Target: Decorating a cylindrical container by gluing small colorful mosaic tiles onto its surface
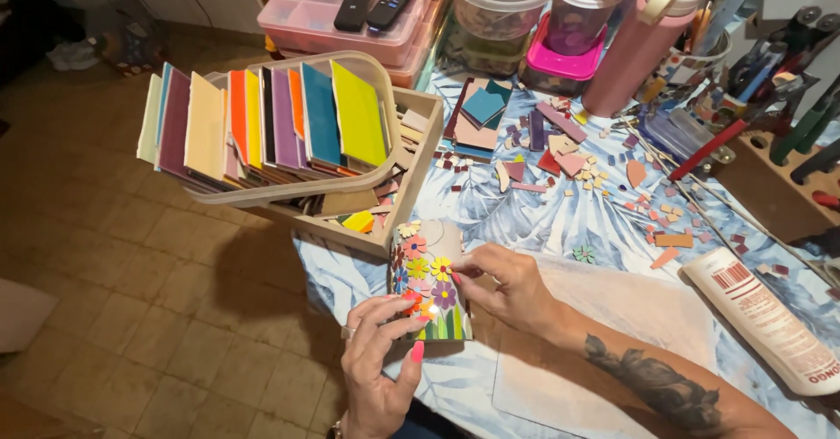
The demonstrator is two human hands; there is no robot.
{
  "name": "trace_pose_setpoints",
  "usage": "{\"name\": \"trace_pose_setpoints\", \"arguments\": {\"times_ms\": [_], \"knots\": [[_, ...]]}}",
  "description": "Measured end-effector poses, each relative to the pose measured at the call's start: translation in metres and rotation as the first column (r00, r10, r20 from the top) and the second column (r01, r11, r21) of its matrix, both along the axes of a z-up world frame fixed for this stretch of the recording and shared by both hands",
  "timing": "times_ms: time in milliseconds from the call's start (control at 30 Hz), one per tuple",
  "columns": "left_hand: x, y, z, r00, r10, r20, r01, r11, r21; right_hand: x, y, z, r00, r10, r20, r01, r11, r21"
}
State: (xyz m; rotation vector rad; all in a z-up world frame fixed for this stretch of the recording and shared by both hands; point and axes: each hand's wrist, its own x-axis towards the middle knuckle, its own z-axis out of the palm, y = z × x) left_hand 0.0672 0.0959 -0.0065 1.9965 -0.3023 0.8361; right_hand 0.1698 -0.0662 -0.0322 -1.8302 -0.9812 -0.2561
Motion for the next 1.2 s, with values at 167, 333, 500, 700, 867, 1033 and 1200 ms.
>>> {"name": "trace_pose_setpoints", "arguments": {"times_ms": [167, 333, 500, 700, 867, 1033, 1200], "knots": [[0.0000, 0.0004, 0.0006, 1.000, 0.010, 0.001, -0.010, 1.000, -0.006, -0.0005, 0.0013, 0.0014, 1.000, -0.023, 0.011, 0.023, 1.000, -0.015], [-0.0006, 0.0016, -0.0012, 1.000, 0.014, 0.006, -0.014, 1.000, 0.010, -0.0001, 0.0010, -0.0026, 0.999, -0.044, 0.011, 0.045, 0.998, -0.037], [0.0005, 0.0013, -0.0007, 1.000, 0.006, -0.010, -0.006, 1.000, 0.014, 0.0006, 0.0018, -0.0037, 0.998, -0.063, 0.017, 0.064, 0.997, -0.036], [0.0015, 0.0012, -0.0039, 1.000, 0.010, -0.003, -0.010, 1.000, 0.012, -0.0001, 0.0027, -0.0027, 0.999, -0.052, -0.007, 0.052, 0.998, -0.040], [0.0016, 0.0009, -0.0039, 1.000, 0.020, -0.002, -0.020, 1.000, 0.007, 0.0001, 0.0032, -0.0031, 0.998, -0.057, -0.004, 0.056, 0.998, -0.036], [0.0012, 0.0013, -0.0022, 1.000, 0.013, -0.003, -0.013, 1.000, 0.016, -0.0003, 0.0040, -0.0026, 0.998, -0.069, 0.009, 0.069, 0.997, -0.041], [0.0005, 0.0014, -0.0026, 1.000, 0.019, -0.001, -0.018, 1.000, 0.017, -0.0013, 0.0051, 0.0005, 0.997, -0.074, 0.020, 0.075, 0.996, -0.039]]}}
